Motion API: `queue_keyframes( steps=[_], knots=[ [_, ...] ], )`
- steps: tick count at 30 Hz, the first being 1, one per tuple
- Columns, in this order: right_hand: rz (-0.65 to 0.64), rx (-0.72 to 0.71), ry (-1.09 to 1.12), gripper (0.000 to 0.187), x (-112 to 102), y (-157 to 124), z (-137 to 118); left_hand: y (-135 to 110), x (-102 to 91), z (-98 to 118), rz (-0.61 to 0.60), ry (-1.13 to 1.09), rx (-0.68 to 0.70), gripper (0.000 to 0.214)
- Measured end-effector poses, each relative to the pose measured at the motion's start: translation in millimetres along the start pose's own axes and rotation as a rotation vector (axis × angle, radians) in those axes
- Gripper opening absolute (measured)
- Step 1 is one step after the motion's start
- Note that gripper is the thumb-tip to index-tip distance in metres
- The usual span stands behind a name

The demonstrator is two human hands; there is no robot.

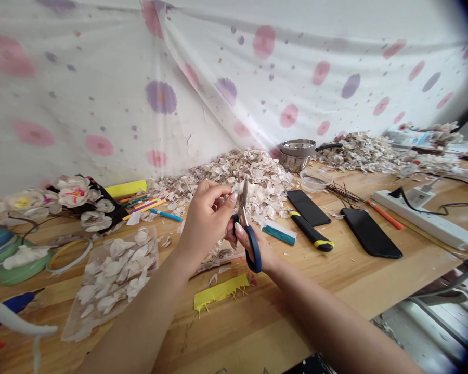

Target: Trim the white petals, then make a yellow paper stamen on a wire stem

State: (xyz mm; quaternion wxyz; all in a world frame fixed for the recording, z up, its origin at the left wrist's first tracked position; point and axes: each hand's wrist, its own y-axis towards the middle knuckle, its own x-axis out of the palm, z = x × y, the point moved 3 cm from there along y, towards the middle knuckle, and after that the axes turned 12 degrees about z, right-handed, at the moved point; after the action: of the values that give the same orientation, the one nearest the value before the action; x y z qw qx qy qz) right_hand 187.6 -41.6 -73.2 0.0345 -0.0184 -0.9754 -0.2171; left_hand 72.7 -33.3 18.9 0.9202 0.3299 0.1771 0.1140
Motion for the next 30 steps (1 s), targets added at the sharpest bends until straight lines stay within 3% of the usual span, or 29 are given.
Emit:
queue_keyframes(
  steps=[10,30],
  knots=[
    [-0.112,0.045,0.213,0.053,5,2,-1,1,0.8,-3,0.007,0.003,0.055,0.006],
    [-0.179,0.071,0.194,0.054,1,3,-9,5,-3.5,-5,0.006,-0.063,0.013,0.004]
  ],
)
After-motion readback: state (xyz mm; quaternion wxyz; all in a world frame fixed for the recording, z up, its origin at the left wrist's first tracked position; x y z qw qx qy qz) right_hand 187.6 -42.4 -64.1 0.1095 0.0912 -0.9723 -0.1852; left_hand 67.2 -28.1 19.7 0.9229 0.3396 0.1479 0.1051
